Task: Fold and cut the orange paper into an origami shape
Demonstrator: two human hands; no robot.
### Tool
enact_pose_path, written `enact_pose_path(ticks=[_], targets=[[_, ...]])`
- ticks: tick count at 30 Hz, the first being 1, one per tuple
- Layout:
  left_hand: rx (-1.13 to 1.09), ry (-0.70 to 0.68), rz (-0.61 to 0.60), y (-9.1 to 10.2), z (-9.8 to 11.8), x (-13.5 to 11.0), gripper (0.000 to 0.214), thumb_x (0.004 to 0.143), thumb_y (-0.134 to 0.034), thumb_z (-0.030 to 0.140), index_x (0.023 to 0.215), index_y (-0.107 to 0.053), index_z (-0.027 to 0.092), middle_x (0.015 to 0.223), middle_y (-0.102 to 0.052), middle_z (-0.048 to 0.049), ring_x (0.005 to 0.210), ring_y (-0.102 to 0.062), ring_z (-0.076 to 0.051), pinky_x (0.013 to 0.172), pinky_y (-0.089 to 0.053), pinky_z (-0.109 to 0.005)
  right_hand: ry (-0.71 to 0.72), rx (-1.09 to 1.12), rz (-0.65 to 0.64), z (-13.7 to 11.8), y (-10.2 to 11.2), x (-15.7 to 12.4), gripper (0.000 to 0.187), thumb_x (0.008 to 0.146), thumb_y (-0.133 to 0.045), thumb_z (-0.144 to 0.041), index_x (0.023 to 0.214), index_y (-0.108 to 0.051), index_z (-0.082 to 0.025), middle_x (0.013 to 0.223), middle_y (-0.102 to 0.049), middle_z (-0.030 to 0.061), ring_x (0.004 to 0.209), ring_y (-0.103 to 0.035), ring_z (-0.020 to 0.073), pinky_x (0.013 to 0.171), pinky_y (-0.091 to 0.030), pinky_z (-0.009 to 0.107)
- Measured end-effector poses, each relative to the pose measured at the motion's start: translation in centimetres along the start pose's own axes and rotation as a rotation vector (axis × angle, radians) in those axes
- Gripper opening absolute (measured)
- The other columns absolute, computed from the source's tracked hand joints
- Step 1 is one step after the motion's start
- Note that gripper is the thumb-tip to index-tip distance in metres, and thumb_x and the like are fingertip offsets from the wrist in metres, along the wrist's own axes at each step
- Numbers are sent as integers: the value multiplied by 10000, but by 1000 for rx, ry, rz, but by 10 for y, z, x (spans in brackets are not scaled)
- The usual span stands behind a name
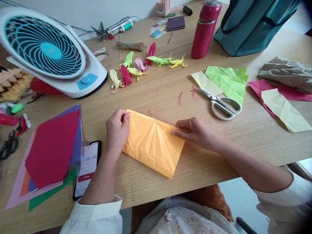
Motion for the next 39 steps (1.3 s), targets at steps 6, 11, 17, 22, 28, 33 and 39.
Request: enact_pose_path(ticks=[6, 11, 17, 22, 28, 33, 39], targets=[[-244, 94, 43, 1, -19, 1, 223, 911, -569, 366, 743, -544, 221, 661, -494, 33, 624, -445, -134, 596, -357, -266, -27, 41, 23, 0, 5, -1, 384, 905, -635, -480, 668, -549, -192, 613, -430, -39, 580, -359, 101, 521, -254, 273], [-449, 199, 105, 0, -40, -2, 278, 904, -605, 432, 730, -543, 223, 681, -475, 31, 625, -448, -128, 590, -396, -253, 7, 202, 155, 3, 17, 0, 346, 862, -702, -539, 812, -654, -200, 698, -596, 14, 640, -492, 154, 527, -335, 279], [-541, 288, 91, -5, -44, -4, 264, 872, -642, 417, 722, -576, 210, 684, -497, 27, 631, -464, -116, 584, -409, -233, -17, 338, 208, 7, 19, -1, 389, 829, -734, -582, 803, -646, -203, 728, -627, 41, 666, -540, 178, 529, -379, 288], [-594, 311, 120, -3, -43, -4, 261, 845, -664, 415, 715, -575, 207, 682, -496, 30, 637, -463, -111, 596, -416, -227, -39, 382, 204, 8, 19, -1, 429, 792, -755, -616, 770, -625, -207, 719, -614, 40, 665, -527, 176, 528, -373, 290], [-531, 298, 152, 1, -41, -4, 334, 824, -650, 517, 721, -540, 219, 669, -461, 35, 625, -446, -119, 591, -409, -238, -34, 410, 271, 4, 26, -1, 520, 756, -769, -651, 640, -534, -202, 614, -465, -26, 577, -390, 108, 497, -266, 262], [-494, 259, 183, 6, -37, -3, 378, 822, -630, 568, 719, -515, 223, 668, -433, 41, 621, -427, -123, 595, -396, -250, -10, 362, 343, 1, 34, -3, 578, 765, -736, -693, 579, -494, -201, 579, -440, -26, 566, -362, 102, 498, -260, 263], [-536, 255, 191, 6, -40, -3, 381, 824, -652, 560, 714, -529, 216, 671, -430, 43, 622, -414, -120, 599, -384, -255, -39, 352, 383, 5, 37, -4, 635, 732, -723, -750, 541, -474, -198, 565, -410, -23, 568, -342, 101, 504, -243, 268]])
Point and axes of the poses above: each hand's wrist, its own x-axis towards the middle knuckle, its own y-axis out of the back of the hand, z = x × y, the point moved 10 cm from there along x, towards the middle knuckle
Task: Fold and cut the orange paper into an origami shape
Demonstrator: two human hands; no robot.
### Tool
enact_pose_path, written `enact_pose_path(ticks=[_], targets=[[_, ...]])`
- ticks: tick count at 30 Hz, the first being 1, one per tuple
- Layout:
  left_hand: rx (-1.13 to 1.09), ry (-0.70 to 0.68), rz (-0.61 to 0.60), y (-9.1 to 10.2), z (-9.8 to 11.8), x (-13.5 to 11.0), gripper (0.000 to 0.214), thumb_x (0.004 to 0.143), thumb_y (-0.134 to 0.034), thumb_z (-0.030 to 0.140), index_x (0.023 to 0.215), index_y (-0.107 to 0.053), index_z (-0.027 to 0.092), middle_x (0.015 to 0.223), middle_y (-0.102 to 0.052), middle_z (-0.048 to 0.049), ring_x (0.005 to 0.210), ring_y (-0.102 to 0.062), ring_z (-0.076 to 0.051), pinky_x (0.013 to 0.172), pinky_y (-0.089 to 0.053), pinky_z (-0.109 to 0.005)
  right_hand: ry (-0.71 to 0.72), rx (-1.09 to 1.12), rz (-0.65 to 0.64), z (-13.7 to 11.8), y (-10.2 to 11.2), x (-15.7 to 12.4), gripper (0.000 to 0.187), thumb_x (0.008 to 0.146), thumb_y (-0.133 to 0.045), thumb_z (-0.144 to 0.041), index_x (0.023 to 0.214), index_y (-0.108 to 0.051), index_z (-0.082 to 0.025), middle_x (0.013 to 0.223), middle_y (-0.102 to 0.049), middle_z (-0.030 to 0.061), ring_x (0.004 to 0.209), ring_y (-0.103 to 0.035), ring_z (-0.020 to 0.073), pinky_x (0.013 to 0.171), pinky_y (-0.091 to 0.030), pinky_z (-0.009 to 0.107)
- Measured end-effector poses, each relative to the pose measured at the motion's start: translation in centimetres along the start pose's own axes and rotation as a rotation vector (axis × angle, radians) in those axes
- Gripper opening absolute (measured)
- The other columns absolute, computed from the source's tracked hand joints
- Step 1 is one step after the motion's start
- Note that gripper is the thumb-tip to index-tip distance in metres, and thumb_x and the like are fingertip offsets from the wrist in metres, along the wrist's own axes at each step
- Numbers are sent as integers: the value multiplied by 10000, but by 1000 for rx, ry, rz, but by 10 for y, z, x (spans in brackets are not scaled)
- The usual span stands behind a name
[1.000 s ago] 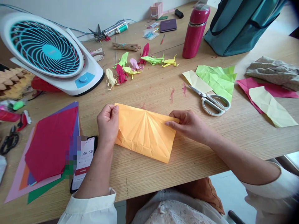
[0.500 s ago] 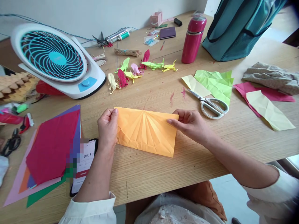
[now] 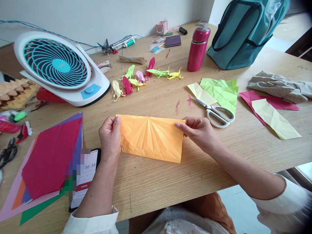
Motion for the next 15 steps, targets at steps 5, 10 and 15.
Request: enact_pose_path(ticks=[5, 10, 15], targets=[[-26, -3, 10, 2, 0, 0, 357, 828, -677, 521, 706, -552, 210, 675, -457, 41, 622, -411, -115, 587, -365, -248, 1, 13, -5, -1, -2, 1, 658, 715, -711, -780, 535, -454, -202, 563, -401, -27, 560, -337, 96, 500, -242, 266], [-81, 12, 14, 2, -2, -1, 323, 815, -711, 471, 702, -572, 202, 669, -475, 42, 619, -424, -105, 588, -369, -238, 5, 27, 14, 1, -1, 1, 671, 707, -716, -784, 519, -435, -204, 545, -382, -34, 546, -322, 90, 497, -228, 269], [-234, 99, 17, -2, -5, -2, 347, 744, -781, 485, 707, -592, 196, 664, -495, 48, 609, -446, -91, 572, -388, -208, 35, 16, 49, 3, 3, 1, 635, 738, -736, -735, 535, -478, -191, 545, -404, -34, 538, -319, 85, 496, -216, 268]])
Point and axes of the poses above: each hand's wrist, its own x-axis towards the middle knuckle, its own y-axis out of the back of the hand, z = x × y, the point moved 10 cm from there along x, towards the middle knuckle
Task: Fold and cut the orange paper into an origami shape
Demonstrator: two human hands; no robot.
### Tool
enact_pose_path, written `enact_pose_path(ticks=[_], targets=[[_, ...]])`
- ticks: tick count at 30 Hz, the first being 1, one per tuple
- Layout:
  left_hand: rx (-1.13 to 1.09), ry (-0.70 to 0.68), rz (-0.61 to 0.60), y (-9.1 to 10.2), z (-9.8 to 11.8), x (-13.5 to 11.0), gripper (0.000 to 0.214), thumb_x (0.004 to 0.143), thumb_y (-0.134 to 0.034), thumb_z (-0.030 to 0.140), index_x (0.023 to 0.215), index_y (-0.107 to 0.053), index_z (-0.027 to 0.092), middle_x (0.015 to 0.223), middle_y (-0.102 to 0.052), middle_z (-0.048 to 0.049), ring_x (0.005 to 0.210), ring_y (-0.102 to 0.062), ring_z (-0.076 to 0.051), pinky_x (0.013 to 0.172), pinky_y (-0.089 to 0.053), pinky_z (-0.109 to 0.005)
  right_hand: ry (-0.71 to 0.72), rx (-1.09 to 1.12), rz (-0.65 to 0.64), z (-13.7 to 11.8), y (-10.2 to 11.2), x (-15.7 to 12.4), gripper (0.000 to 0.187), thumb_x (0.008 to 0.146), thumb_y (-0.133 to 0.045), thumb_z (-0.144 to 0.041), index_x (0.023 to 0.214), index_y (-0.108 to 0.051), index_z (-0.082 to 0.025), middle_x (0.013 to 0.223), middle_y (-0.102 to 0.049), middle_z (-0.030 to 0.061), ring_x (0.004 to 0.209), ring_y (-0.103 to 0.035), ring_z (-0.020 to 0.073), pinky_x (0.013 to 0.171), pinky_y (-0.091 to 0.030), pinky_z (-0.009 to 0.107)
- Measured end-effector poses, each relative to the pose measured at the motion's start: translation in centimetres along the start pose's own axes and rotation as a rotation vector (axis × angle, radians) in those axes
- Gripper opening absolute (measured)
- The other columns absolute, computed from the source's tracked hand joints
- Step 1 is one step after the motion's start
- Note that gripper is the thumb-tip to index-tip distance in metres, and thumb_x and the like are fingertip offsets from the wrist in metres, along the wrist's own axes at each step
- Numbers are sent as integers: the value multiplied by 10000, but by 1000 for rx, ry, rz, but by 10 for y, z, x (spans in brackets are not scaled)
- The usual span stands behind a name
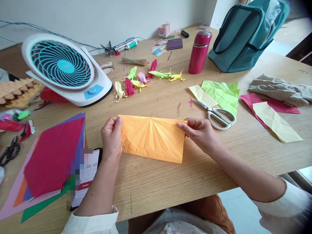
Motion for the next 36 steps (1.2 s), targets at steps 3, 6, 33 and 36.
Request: enact_pose_path(ticks=[3, 6, 33, 36], targets=[[-98, 54, 24, 0, -2, 0, 367, 679, -833, 477, 702, -607, 188, 683, -536, 47, 626, -487, -83, 601, -425, -195, 17, -7, 2, 1, 1, 0, 595, 766, -743, -693, 559, -514, -183, 551, -418, -34, 539, -334, 85, 495, -219, 266], [-135, 91, 23, -1, -5, 0, 370, 647, -847, 466, 696, -609, 186, 697, -560, 45, 631, -509, -84, 618, -445, -198, 29, -14, 2, 0, 1, -1, 559, 799, -730, -661, 586, -540, -180, 560, -446, -27, 540, -374, 90, 499, -246, 263], [872, -948, -581, -119, 107, -92, 212, 1007, -576, 303, 1135, -684, 173, 1062, -756, -63, 979, -682, -234, 883, -478, -388, 236, -252, -78, -22, -11, -11, 352, 930, -625, -408, 674, -583, -170, 563, -344, -61, 540, -306, 82, 490, -222, 269], [790, -828, -652, -121, 99, -91, 169, 1017, -559, 297, 1061, -679, 187, 956, -734, -36, 878, -673, -189, 784, -482, -326, 230, -239, -95, -22, -13, -11, 369, 933, -624, -411, 657, -562, -174, 571, -356, -58, 546, -313, 80, 490, -221, 267]])
Point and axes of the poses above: each hand's wrist, its own x-axis towards the middle knuckle, its own y-axis out of the back of the hand, z = x × y, the point moved 10 cm from there along x, towards the middle knuckle
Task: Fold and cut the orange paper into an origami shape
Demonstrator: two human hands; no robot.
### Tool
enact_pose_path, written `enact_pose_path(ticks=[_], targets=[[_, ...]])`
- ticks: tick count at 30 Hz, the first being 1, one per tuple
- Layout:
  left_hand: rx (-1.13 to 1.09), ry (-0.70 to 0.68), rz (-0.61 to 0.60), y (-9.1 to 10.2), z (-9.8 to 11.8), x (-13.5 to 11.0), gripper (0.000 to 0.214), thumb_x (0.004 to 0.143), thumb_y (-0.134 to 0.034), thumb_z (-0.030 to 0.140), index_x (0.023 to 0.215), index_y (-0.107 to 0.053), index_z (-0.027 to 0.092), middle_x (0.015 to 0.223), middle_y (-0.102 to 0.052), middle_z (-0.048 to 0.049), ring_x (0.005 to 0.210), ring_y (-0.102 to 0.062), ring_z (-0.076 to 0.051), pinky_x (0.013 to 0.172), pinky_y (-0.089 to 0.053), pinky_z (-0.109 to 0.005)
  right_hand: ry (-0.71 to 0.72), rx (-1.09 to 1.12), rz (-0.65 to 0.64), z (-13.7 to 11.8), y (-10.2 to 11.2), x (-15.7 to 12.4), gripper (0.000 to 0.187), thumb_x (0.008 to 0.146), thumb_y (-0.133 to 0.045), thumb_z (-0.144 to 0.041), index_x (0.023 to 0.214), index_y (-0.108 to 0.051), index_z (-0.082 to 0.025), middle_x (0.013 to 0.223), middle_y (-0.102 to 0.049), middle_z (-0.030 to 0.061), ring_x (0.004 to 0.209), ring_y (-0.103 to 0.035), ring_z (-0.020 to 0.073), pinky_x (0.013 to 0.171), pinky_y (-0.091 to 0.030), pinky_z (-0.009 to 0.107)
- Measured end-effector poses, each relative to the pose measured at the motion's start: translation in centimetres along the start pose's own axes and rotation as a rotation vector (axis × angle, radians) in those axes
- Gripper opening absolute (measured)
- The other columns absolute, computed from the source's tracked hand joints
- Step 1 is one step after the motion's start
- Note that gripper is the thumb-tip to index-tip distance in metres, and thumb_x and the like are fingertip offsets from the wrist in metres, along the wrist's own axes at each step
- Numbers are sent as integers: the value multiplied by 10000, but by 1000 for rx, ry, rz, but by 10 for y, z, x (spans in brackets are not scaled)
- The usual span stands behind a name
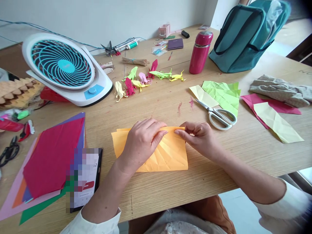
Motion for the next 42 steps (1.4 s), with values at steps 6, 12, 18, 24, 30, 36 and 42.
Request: enact_pose_path(ticks=[6, 12, 18, 24, 30, 36, 42], targets=[[-234, 170, 0, 0, -12, -3, 132, 979, -618, 220, 850, -645, 204, 784, -669, 31, 717, -618, -112, 667, -429, -246, -34, 80, -43, 5, -7, 0, 405, 931, -649, -436, 645, -504, -189, 593, -367, -56, 559, -319, 83, 498, -229, 268], [-214, 242, 35, 1, -23, -7, 143, 966, -621, 224, 824, -638, 212, 760, -658, 30, 702, -614, -120, 671, -429, -259, -22, 374, -5, 3, -5, 1, 321, 906, -722, -412, 1114, -553, -236, 738, -575, -40, 639, -490, 117, 575, -379, 270], [-213, 262, 84, 6, -27, -10, 133, 962, -609, 216, 832, -640, 224, 787, -695, 22, 739, -650, -136, 690, -455, -269, -30, 360, 10, 8, -5, 3, 330, 871, -754, -483, 958, -568, -225, 825, -622, -1, 715, -556, 133, 617, -425, 284], [-199, 283, 107, 9, -30, -13, 132, 963, -605, 214, 836, -641, 218, 793, -685, 18, 739, -644, -134, 689, -451, -269, -63, 337, -3, 13, -7, 2, 239, 914, -714, -415, 948, -602, -206, 794, -621, -4, 695, -547, 120, 610, -417, 276], [-181, 296, 137, 13, -33, -14, 143, 966, -597, 205, 826, -631, 211, 790, -678, 16, 740, -636, -134, 695, -453, -269, -104, 319, -24, 16, -10, 2, 239, 920, -692, -422, 928, -623, -193, 808, -638, 11, 690, -546, 123, 602, -417, 276], [-178, 329, 185, 17, -38, -17, 137, 962, -611, 210, 826, -627, 213, 800, -688, 20, 750, -640, -134, 706, -461, -270, -81, 320, -74, 13, -13, 1, 256, 972, -613, -429, 863, -605, -197, 746, -611, 1, 684, -555, 131, 619, -423, 280], [-179, 353, 206, 18, -43, -19, 135, 953, -629, 220, 818, -634, 217, 790, -691, 25, 741, -645, -135, 708, -470, -274, -94, 223, -103, 11, -12, 1, 326, 979, -584, -463, 809, -620, -189, 717, -609, 1, 658, -526, 126, 598, -393, 271]])
Point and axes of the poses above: each hand's wrist, its own x-axis towards the middle knuckle, its own y-axis out of the back of the hand, z = x × y, the point moved 10 cm from there along x, towards the middle knuckle
